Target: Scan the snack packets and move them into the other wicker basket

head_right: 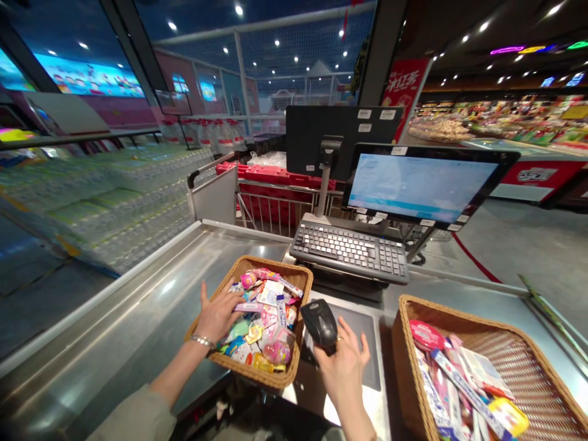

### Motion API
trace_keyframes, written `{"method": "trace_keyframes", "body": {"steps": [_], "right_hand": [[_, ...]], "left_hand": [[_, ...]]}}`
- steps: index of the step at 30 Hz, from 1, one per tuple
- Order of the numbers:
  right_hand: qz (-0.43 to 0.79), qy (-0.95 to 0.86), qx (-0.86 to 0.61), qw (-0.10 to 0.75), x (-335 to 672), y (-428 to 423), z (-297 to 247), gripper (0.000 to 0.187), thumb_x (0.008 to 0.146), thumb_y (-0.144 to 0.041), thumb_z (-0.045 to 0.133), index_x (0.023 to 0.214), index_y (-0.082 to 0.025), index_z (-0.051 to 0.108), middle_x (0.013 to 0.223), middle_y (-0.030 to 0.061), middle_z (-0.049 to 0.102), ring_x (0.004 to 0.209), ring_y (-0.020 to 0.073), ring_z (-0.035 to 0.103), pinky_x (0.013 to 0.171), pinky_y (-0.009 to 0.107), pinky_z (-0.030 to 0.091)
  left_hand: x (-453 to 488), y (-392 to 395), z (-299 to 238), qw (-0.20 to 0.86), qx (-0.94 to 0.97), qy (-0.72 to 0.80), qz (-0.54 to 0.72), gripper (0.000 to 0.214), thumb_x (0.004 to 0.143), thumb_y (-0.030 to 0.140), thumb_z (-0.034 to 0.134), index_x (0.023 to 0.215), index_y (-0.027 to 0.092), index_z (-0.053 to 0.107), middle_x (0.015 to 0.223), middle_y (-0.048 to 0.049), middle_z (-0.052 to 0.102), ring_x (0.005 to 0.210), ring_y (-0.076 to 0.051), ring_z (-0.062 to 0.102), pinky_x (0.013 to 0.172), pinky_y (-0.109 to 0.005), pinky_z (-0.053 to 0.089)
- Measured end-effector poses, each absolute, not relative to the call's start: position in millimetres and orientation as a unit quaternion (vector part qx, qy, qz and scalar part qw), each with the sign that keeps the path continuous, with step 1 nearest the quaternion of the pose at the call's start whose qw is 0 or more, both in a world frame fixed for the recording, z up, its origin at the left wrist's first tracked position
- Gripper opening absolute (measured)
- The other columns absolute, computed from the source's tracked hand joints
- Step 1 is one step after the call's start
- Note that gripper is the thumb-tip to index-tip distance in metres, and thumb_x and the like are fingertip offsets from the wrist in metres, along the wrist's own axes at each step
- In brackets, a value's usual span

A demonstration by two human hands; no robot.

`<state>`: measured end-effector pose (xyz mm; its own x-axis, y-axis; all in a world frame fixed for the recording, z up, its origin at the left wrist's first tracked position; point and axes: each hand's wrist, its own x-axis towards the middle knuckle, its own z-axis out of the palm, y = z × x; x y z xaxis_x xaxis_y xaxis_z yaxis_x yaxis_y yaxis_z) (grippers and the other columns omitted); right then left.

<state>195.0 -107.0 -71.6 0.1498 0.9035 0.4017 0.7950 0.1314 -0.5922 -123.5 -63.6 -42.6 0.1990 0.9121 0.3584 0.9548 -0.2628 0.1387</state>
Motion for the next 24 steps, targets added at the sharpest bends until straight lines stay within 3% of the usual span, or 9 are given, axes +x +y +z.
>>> {"method": "trace_keyframes", "body": {"steps": [4,10,17,21,24], "right_hand": [[0.068,-0.643,-0.66,0.382,200.4,-107.9,-71.7,0.024,0.074,-0.04,0.059,0.085,-0.023,0.072,0.11,0.0092,0.072,0.117,0.0311,0.058,0.109,0.057,0.019],[0.093,-0.628,-0.671,0.383,204.7,-110.2,-70.4,0.025,0.07,-0.04,0.063,0.086,-0.023,0.072,0.111,0.0098,0.072,0.118,0.0319,0.057,0.109,0.057,0.018],[0.106,-0.621,-0.674,0.386,207.8,-112.2,-67.4,0.024,0.068,-0.039,0.063,0.084,-0.023,0.073,0.111,0.01,0.072,0.119,0.0317,0.057,0.11,0.056,0.017],[0.108,-0.618,-0.676,0.387,211.2,-114.2,-67.3,0.026,0.069,-0.04,0.063,0.086,-0.023,0.072,0.112,0.0099,0.072,0.12,0.0317,0.057,0.111,0.056,0.015],[0.111,-0.618,-0.678,0.383,213.3,-115.4,-68.5,0.027,0.07,-0.042,0.063,0.087,-0.023,0.072,0.112,0.0101,0.071,0.121,0.0318,0.056,0.111,0.056,0.015]], "left_hand": [[-118.1,-60.7,-42.8,0.037,-0.773,-0.603,-0.191,0.01,0.088,0.03,0.061,0.096,0.03,0.067,0.099,0.0021,0.077,0.129,-0.027,0.053,0.112,-0.064,-0.02],[-109.7,-46.4,-53.7,-0.025,-0.719,-0.672,-0.177,0.021,0.089,0.044,0.057,0.096,0.03,0.07,0.107,-0.0018,0.075,0.11,-0.027,0.064,0.113,-0.066,-0.014],[-108.4,-25.4,-68.2,-0.033,-0.67,-0.733,-0.112,0.028,0.089,0.047,0.053,0.092,0.027,0.072,0.094,-0.0067,0.076,0.101,-0.03,0.066,0.11,-0.073,-0.005],[-118.8,-26.2,-70.3,-0.024,-0.69,-0.715,-0.111,0.029,0.09,0.046,0.051,0.105,0.03,0.07,0.114,-0.0061,0.072,0.114,-0.031,0.06,0.111,-0.073,-0.003],[-130.2,-29.0,-69.6,-0.025,-0.74,-0.665,-0.096,0.034,0.089,0.041,0.055,0.122,0.037,0.062,0.137,-0.0015,0.06,0.135,-0.03,0.043,0.113,-0.07,-0.004]]}}
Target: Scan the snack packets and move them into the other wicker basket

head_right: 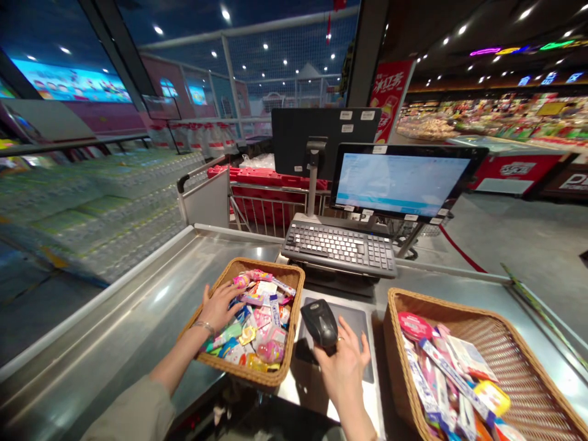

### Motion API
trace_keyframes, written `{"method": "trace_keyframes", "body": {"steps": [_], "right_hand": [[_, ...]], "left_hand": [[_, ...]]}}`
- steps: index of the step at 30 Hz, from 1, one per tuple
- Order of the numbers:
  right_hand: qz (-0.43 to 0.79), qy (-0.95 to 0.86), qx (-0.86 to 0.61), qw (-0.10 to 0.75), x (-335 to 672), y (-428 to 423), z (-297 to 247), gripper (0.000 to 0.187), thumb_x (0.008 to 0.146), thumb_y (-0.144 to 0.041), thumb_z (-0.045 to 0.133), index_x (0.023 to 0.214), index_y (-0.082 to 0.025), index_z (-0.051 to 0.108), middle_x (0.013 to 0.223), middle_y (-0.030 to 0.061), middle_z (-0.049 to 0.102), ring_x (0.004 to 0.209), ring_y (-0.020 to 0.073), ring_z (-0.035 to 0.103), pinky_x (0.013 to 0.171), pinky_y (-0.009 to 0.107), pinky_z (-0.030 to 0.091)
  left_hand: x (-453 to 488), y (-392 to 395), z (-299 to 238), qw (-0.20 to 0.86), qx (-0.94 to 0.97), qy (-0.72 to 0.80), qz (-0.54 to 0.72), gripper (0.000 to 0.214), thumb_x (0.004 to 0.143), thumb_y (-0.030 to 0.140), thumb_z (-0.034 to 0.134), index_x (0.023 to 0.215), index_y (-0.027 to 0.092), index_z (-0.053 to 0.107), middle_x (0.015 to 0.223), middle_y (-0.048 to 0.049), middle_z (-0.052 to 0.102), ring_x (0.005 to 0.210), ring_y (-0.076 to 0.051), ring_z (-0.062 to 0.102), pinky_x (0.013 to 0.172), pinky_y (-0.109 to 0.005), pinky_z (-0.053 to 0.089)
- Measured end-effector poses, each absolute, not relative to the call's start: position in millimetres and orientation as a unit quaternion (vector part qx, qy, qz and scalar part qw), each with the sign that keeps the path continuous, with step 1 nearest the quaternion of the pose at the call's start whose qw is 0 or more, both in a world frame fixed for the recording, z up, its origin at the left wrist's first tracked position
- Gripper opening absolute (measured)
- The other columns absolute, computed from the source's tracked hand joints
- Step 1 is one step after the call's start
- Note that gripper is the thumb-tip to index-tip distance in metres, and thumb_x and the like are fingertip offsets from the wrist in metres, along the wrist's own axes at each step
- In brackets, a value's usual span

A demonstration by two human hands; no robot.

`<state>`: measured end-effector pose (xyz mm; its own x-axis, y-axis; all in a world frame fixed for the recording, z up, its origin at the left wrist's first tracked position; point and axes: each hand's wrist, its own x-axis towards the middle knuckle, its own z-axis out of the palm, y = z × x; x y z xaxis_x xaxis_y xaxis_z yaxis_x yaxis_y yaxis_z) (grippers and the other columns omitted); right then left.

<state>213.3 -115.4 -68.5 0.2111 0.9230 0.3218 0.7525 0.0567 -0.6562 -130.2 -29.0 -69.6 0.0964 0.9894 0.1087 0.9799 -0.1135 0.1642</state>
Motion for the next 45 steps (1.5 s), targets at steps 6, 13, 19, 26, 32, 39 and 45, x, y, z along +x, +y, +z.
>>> {"method": "trace_keyframes", "body": {"steps": [6,13,19,26,32,39,45], "right_hand": [[0.114,-0.621,-0.678,0.378,212.5,-115.8,-71.3,0.026,0.071,-0.042,0.063,0.087,-0.023,0.072,0.111,0.009,0.072,0.121,0.0313,0.056,0.111,0.056,0.015],[0.122,-0.617,-0.678,0.381,214.6,-116.0,-68.4,0.027,0.07,-0.044,0.063,0.086,-0.023,0.072,0.113,0.0094,0.071,0.121,0.0313,0.056,0.112,0.056,0.014],[0.125,-0.606,-0.686,0.381,218.5,-116.6,-65.4,0.031,0.07,-0.046,0.061,0.087,-0.022,0.073,0.116,0.0116,0.07,0.121,0.0315,0.055,0.112,0.056,0.013],[0.112,-0.604,-0.687,0.387,219.6,-115.4,-65.8,0.03,0.07,-0.044,0.06,0.085,-0.023,0.073,0.114,0.0111,0.07,0.119,0.0315,0.056,0.111,0.056,0.014],[0.097,-0.606,-0.687,0.39,218.6,-113.7,-67.0,0.027,0.069,-0.042,0.06,0.084,-0.023,0.073,0.114,0.0109,0.07,0.117,0.0313,0.057,0.111,0.057,0.016],[0.102,-0.6,-0.69,0.392,219.1,-113.6,-63.3,0.028,0.068,-0.043,0.059,0.082,-0.023,0.073,0.115,0.0112,0.07,0.117,0.0302,0.057,0.112,0.055,0.015],[0.101,-0.599,-0.693,0.388,220.1,-113.7,-63.8,0.029,0.069,-0.043,0.059,0.084,-0.023,0.073,0.116,0.0112,0.07,0.118,0.0305,0.056,0.112,0.056,0.015]], "left_hand": [[-145.9,-21.3,-69.6,0.01,0.799,0.601,0.021,0.05,0.083,0.028,0.062,0.131,0.039,0.054,0.146,0.0009,0.05,0.145,-0.029,0.028,0.11,-0.069,-0.017],[-151.5,-3.1,-74.9,0.02,0.846,0.533,-0.013,0.061,0.082,0.018,0.054,0.138,0.041,0.046,0.144,0.0012,0.053,0.143,-0.029,0.034,0.105,-0.069,-0.024],[-141.7,0.3,-72.2,0.051,0.834,0.549,-0.025,0.066,0.075,0.018,0.053,0.137,0.04,0.048,0.137,-0.0014,0.06,0.138,-0.03,0.041,0.107,-0.068,-0.022],[-132.0,5.4,-70.3,0.048,0.821,0.568,-0.026,0.05,0.078,0.032,0.056,0.128,0.034,0.059,0.13,-0.007,0.065,0.134,-0.03,0.046,0.106,-0.068,-0.023],[-124.9,8.0,-75.4,0.038,0.815,0.577,-0.025,0.046,0.082,0.048,0.056,0.123,0.03,0.063,0.137,-0.0121,0.059,0.133,-0.033,0.045,0.107,-0.069,-0.02],[-128.4,15.8,-79.4,0.049,0.81,0.583,-0.022,0.027,0.088,0.036,0.053,0.111,0.035,0.067,0.126,-0.0061,0.067,0.132,-0.029,0.047,0.104,-0.071,-0.02],[-130.5,20.6,-86.7,0.06,0.795,0.604,0.008,0.027,0.094,0.036,0.043,0.109,0.031,0.064,0.125,-0.0049,0.064,0.125,-0.027,0.053,0.104,-0.073,-0.019]]}}
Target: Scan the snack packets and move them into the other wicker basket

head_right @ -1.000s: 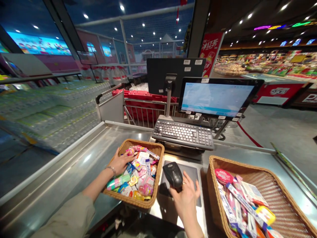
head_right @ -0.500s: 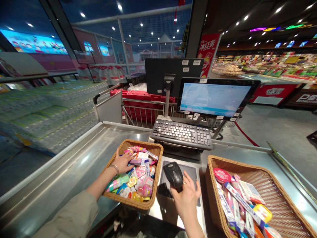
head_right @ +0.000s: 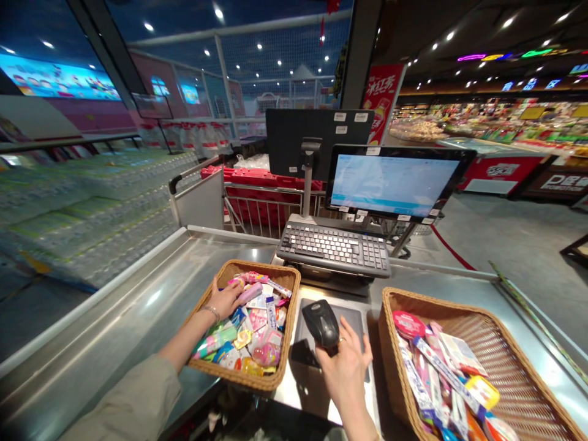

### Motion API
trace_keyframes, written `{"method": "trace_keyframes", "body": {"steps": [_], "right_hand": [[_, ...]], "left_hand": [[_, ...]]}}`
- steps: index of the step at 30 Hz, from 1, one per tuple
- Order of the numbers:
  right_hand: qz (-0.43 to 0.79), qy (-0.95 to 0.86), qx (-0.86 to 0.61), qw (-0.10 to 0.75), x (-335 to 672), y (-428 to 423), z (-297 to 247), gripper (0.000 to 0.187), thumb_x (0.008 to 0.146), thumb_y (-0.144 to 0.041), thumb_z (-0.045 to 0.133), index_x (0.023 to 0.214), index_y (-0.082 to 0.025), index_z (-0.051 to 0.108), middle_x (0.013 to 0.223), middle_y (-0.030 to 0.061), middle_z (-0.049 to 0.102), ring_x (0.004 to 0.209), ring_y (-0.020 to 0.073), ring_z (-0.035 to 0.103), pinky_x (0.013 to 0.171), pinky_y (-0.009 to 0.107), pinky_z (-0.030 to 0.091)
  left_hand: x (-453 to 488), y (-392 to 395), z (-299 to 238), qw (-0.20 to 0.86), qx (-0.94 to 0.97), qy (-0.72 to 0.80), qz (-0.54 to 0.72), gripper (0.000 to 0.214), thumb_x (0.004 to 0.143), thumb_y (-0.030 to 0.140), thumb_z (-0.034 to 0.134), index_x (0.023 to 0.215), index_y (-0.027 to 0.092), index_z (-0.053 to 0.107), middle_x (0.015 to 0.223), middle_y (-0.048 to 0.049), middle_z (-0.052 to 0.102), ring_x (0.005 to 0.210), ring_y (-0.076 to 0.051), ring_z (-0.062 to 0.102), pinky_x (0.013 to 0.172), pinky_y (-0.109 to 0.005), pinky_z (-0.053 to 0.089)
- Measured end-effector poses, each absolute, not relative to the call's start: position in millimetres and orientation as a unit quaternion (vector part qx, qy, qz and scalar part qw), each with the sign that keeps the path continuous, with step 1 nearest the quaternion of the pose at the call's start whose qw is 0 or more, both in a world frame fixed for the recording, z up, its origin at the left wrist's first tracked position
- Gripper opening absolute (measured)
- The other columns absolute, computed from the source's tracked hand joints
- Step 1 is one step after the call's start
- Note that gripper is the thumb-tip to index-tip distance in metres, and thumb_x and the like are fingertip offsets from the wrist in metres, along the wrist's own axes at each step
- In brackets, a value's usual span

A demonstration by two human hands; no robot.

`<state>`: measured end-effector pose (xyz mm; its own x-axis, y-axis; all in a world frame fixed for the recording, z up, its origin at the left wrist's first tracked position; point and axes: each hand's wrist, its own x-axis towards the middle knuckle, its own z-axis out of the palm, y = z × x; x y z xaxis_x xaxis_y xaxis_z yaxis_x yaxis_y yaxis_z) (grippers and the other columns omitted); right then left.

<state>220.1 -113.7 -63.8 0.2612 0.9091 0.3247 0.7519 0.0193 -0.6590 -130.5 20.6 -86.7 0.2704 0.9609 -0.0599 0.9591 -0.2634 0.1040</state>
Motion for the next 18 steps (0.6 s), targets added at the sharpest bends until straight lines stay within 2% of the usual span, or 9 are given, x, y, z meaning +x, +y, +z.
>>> {"method": "trace_keyframes", "body": {"steps": [5,8,11,15,18], "right_hand": [[0.093,-0.602,-0.69,0.391,221.8,-113.7,-66.5,0.028,0.069,-0.043,0.06,0.084,-0.023,0.072,0.115,0.0113,0.07,0.118,0.0309,0.057,0.111,0.056,0.016],[0.098,-0.603,-0.69,0.387,222.6,-114.1,-66.3,0.027,0.069,-0.042,0.061,0.085,-0.023,0.073,0.116,0.0111,0.07,0.118,0.031,0.057,0.111,0.056,0.016],[0.101,-0.603,-0.692,0.385,222.9,-114.3,-66.0,0.027,0.069,-0.041,0.061,0.085,-0.023,0.073,0.116,0.0111,0.07,0.118,0.0309,0.057,0.111,0.056,0.016],[0.096,-0.599,-0.693,0.389,223.2,-114.0,-67.1,0.027,0.068,-0.041,0.062,0.085,-0.023,0.072,0.115,0.011,0.07,0.118,0.0309,0.057,0.111,0.056,0.016],[0.095,-0.598,-0.696,0.387,223.6,-114.1,-67.5,0.028,0.067,-0.041,0.061,0.086,-0.023,0.072,0.115,0.0112,0.07,0.118,0.031,0.057,0.111,0.057,0.017]], "left_hand": [[-131.6,24.0,-90.0,0.075,0.784,0.615,0.027,0.027,0.091,0.032,0.046,0.109,0.033,0.066,0.129,-0.0047,0.063,0.124,-0.028,0.055,0.108,-0.07,-0.015],[-129.6,25.0,-90.4,0.079,0.777,0.623,0.04,0.031,0.091,0.034,0.046,0.116,0.036,0.065,0.128,-0.0043,0.066,0.126,-0.029,0.053,0.109,-0.069,-0.012],[-124.8,23.8,-91.4,0.068,0.768,0.634,0.06,0.035,0.094,0.036,0.043,0.125,0.037,0.06,0.129,-0.0039,0.065,0.126,-0.028,0.052,0.112,-0.066,-0.01],[-117.4,22.7,-95.7,0.046,0.755,0.65,0.077,0.037,0.097,0.038,0.036,0.126,0.037,0.06,0.131,-0.0036,0.064,0.128,-0.03,0.05,0.114,-0.066,-0.006],[-113.4,23.6,-99.9,0.032,0.752,0.653,0.078,0.038,0.094,0.037,0.045,0.129,0.035,0.058,0.133,-0.0069,0.063,0.129,-0.032,0.049,0.113,-0.068,-0.006]]}}
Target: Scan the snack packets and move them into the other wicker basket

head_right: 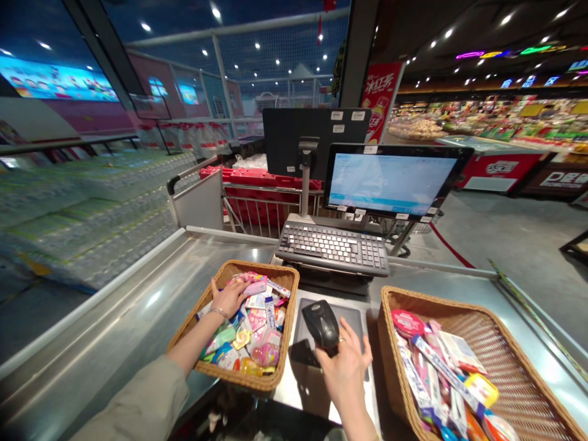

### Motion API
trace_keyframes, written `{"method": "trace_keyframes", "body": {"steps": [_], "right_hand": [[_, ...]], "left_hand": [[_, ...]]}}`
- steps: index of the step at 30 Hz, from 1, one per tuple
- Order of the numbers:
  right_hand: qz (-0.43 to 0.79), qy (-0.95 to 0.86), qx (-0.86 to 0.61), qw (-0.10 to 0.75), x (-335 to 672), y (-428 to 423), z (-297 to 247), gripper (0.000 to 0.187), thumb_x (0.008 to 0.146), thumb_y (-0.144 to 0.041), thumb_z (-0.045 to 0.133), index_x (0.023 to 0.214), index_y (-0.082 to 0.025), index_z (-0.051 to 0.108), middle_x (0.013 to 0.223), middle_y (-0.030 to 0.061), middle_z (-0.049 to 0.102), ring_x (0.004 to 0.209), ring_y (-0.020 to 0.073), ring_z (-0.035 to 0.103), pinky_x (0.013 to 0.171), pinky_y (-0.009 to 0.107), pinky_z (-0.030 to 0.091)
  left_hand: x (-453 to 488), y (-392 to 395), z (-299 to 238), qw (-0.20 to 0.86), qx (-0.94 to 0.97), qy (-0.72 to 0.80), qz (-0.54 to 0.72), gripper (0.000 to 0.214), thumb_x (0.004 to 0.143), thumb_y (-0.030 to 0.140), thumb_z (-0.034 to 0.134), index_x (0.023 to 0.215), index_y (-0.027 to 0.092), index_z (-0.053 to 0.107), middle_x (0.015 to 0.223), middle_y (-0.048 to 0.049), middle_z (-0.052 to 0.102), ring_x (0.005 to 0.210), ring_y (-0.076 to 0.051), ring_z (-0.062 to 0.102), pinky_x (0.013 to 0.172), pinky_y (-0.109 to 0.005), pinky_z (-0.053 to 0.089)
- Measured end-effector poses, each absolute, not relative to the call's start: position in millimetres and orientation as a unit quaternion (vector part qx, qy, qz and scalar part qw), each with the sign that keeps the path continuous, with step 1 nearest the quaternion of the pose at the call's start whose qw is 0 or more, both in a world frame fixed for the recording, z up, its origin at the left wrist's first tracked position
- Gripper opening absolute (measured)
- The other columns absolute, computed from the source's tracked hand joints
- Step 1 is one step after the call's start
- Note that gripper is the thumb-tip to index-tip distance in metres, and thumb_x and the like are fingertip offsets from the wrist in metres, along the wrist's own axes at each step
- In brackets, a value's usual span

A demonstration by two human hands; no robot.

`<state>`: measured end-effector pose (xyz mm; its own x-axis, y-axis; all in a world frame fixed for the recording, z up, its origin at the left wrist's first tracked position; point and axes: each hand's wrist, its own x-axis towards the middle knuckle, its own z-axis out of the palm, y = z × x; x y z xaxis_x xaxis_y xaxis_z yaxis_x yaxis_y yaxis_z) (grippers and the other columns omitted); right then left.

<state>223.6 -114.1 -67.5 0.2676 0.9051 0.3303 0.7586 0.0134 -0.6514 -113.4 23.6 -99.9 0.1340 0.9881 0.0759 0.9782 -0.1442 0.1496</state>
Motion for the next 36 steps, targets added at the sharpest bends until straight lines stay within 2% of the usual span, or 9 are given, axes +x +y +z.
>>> {"method": "trace_keyframes", "body": {"steps": [4,10,15,20,29,36], "right_hand": [[0.099,-0.598,-0.698,0.381,224.6,-115.3,-65.7,0.028,0.068,-0.041,0.059,0.086,-0.023,0.072,0.116,0.0119,0.07,0.118,0.0308,0.056,0.111,0.057,0.016],[0.1,-0.591,-0.699,0.39,226.4,-116.9,-63.9,0.027,0.068,-0.038,0.061,0.085,-0.023,0.073,0.116,0.0116,0.069,0.118,0.0314,0.056,0.111,0.056,0.015],[0.083,-0.598,-0.694,0.393,227.9,-116.5,-66.1,0.026,0.068,-0.037,0.061,0.085,-0.022,0.073,0.115,0.0117,0.07,0.117,0.0309,0.057,0.111,0.057,0.016],[0.067,-0.607,-0.685,0.397,227.6,-116.6,-67.4,0.025,0.071,-0.038,0.06,0.088,-0.023,0.071,0.113,0.01,0.071,0.118,0.03,0.057,0.111,0.056,0.017],[0.031,-0.625,-0.669,0.401,225.0,-115.1,-54.6,0.022,0.069,-0.027,0.06,0.089,-0.026,0.069,0.111,0.0038,0.072,0.121,0.0305,0.056,0.11,0.059,0.016],[0.023,-0.626,-0.67,0.398,227.5,-118.4,-44.6,0.022,0.068,-0.022,0.059,0.087,-0.028,0.068,0.112,0.0009,0.071,0.123,0.031,0.054,0.11,0.061,0.014]], "left_hand": [[-110.3,24.5,-103.6,0.022,0.761,0.645,0.067,0.038,0.088,0.036,0.056,0.125,0.035,0.061,0.133,-0.0089,0.062,0.132,-0.032,0.046,0.112,-0.069,-0.008],[-107.5,21.8,-96.4,0.005,0.774,0.63,0.066,0.03,0.089,0.036,0.055,0.117,0.033,0.065,0.127,-0.0098,0.066,0.13,-0.033,0.049,0.11,-0.07,-0.014],[-99.2,14.8,-76.7,-0.009,0.786,0.612,0.085,0.031,0.089,0.033,0.056,0.119,0.033,0.064,0.131,-0.0083,0.064,0.133,-0.032,0.046,0.113,-0.067,-0.016],[-80.6,5.7,-55.5,-0.023,0.793,0.597,0.118,0.032,0.089,0.028,0.056,0.12,0.034,0.064,0.122,-0.006,0.068,0.13,-0.031,0.049,0.114,-0.065,-0.017],[-37.0,-7.0,-24.3,-0.099,0.806,0.549,0.2,0.029,0.086,0.024,0.062,0.114,0.031,0.065,0.109,-0.0034,0.072,0.117,-0.027,0.058,0.112,-0.07,-0.013],[-10.8,-9.0,-9.0,-0.111,0.818,0.512,0.238,0.028,0.085,0.02,0.063,0.111,0.031,0.066,0.103,-0.0013,0.073,0.114,-0.026,0.06,0.112,-0.07,-0.01]]}}
